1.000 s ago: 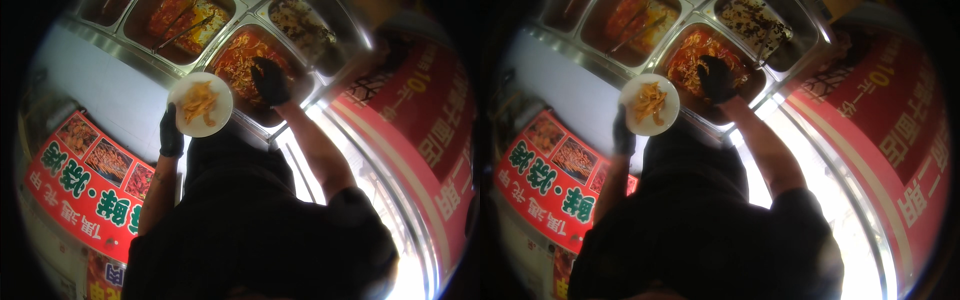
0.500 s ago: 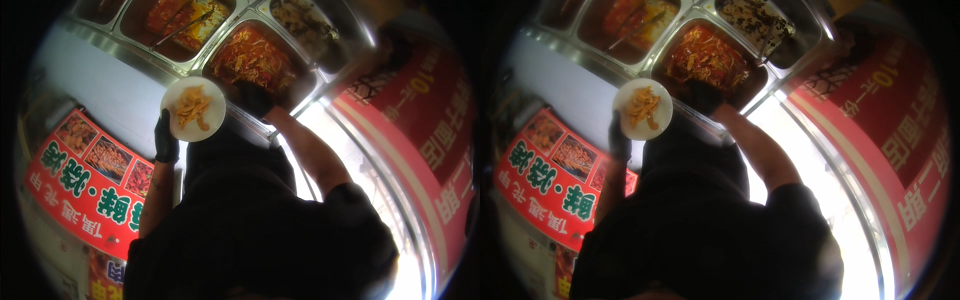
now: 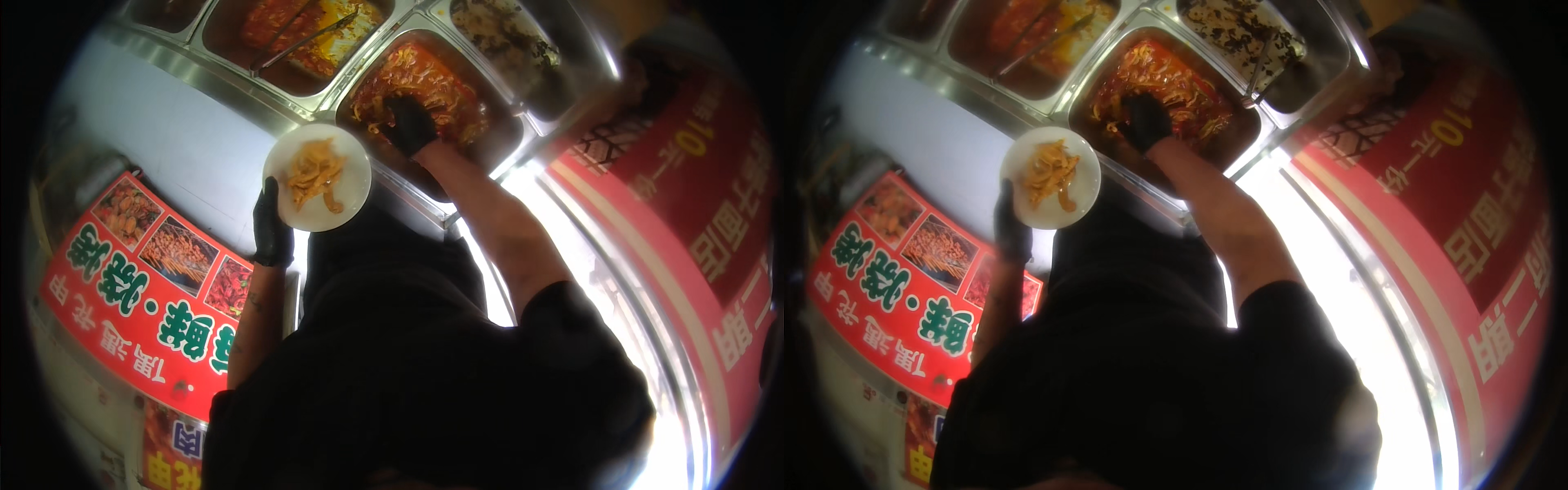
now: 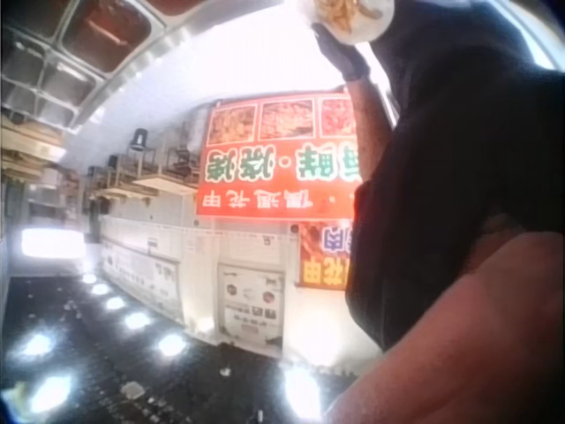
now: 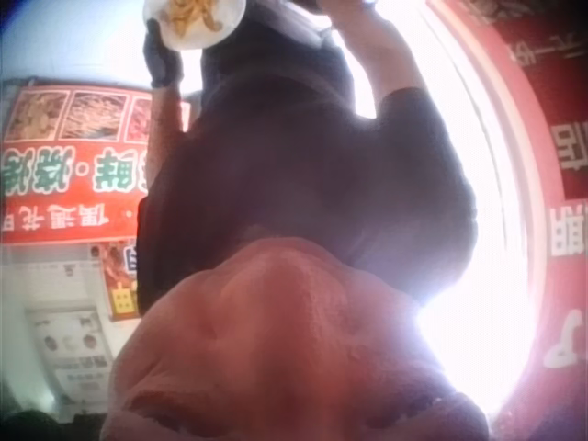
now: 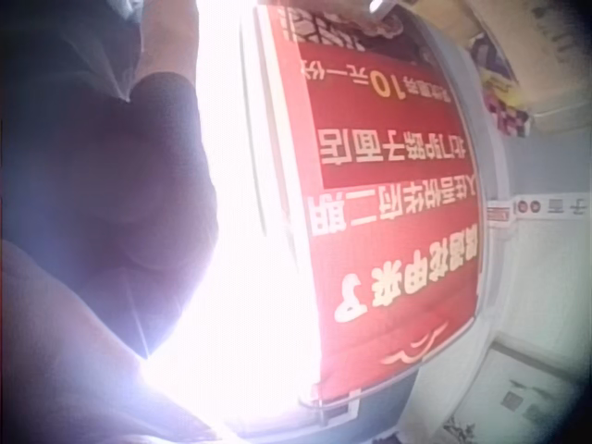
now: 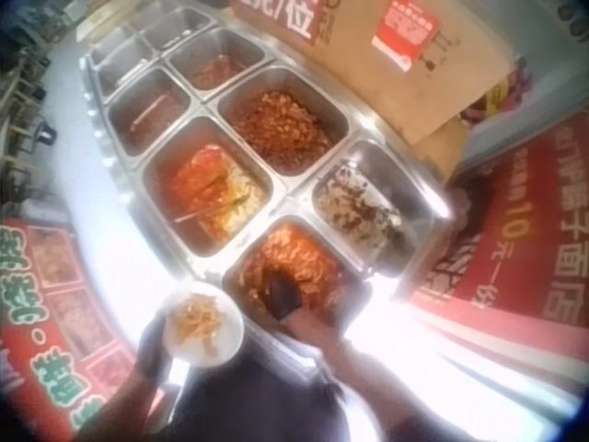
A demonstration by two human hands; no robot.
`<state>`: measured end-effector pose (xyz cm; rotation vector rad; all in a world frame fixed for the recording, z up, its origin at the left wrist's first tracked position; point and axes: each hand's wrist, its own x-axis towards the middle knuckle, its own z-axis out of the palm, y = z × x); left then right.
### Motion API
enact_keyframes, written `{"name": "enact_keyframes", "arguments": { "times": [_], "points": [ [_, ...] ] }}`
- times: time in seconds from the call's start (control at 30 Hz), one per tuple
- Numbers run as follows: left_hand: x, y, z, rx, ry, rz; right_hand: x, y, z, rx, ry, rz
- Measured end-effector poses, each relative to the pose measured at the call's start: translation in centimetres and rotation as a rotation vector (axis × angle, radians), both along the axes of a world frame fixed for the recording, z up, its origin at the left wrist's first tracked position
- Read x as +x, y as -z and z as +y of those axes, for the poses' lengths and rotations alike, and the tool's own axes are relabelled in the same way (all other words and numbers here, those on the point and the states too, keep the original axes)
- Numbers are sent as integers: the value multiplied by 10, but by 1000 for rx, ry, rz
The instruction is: The person scoops food from a metal serving tray into a white bowl, then carries the bowl to a sink and rinses it under running water. The person wears black gloves throughout.
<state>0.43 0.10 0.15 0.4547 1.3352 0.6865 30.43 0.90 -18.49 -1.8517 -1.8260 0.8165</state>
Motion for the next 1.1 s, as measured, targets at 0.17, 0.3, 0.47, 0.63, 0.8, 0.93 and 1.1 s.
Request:
{"name": "enact_keyframes", "arguments": {
  "times": [0.17, 0.3, 0.47, 0.63, 0.8, 0.93, 1.1],
  "points": [
    [-4, -1, 0, 23, 33, 28, -4, -2, 14, -447, 50, 373],
    [-2, -4, 1, 23, 7, -6, 26, -14, 20, -446, 204, 501],
    [3, -6, 3, 14, 8, -40, 63, -34, 17, -533, 551, 601],
    [2, -7, 2, 7, -19, -68, 87, -39, 2, -752, 666, 686],
    [-1, -7, -2, 11, -9, -40, 99, -17, -29, -229, 354, -93],
    [-3, -6, -3, 29, 23, 2, 92, -8, -43, -333, 349, 271],
    [-6, -8, -4, 47, 57, 26, 59, -40, -36, -602, -369, -52]
  ]
}}
